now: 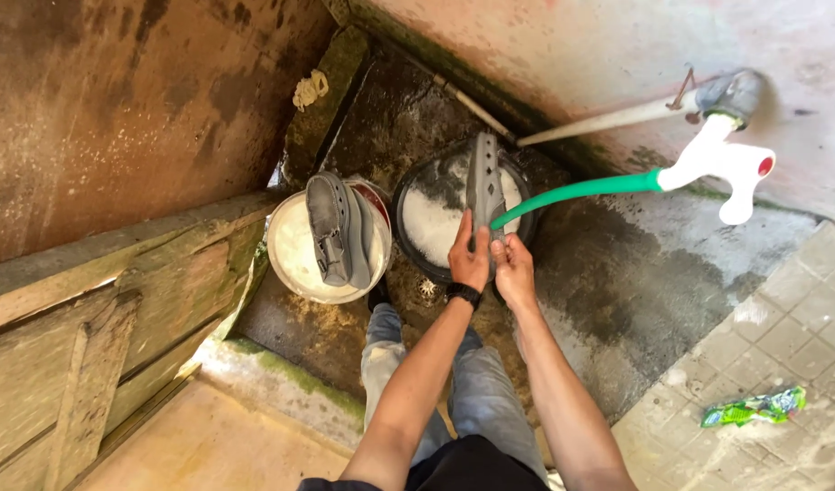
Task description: Washing a pair of shoes using a water hose and a bucket in a concrete wash area.
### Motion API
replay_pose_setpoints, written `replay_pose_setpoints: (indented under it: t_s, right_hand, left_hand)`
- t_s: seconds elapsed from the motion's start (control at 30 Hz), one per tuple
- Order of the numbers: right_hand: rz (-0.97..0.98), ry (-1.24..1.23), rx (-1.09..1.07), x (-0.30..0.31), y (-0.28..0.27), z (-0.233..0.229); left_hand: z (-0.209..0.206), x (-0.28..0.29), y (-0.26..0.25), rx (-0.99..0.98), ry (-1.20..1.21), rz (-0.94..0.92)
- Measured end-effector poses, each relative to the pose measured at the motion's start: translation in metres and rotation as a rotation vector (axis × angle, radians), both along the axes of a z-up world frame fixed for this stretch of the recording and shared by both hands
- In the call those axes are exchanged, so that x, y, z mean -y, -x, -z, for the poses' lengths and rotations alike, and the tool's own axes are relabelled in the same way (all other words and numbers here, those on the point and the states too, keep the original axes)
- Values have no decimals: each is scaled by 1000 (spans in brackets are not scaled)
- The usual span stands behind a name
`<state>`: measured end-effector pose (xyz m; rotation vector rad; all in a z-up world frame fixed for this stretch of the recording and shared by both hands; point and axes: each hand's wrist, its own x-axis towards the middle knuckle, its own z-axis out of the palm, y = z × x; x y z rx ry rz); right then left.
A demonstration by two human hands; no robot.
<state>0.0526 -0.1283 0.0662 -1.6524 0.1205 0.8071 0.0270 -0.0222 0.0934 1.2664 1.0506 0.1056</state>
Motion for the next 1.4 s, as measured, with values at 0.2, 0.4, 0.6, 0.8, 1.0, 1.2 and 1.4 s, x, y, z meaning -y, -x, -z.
replay_pose_setpoints:
  t_s: [0.2, 0.4, 0.6, 0.8, 1.0, 1.2, 1.4]
  right_hand:
    - [-28, 34, -30, 7, 4, -15]
    - [12, -5, -4, 5, 14, -27]
    - [-426, 511, 518, -1, 28, -115]
    - [-496, 785, 803, 24, 36, -129]
    - [45, 503, 717, 41, 47, -118]
    - [358, 326, 198, 57, 68, -67]
    - [523, 527, 20, 1, 85, -53]
  left_hand:
    - [26, -4, 10, -111, 169, -311]
    - [40, -15, 18, -6, 297, -259]
    - [74, -40, -5, -215, 266, -62]
    - [92, -17, -4, -177, 397, -13]
    - [106, -3, 5, -109, 667, -105]
    - [51, -21, -22, -361, 433, 38]
    - [88, -19, 22, -116, 281, 216]
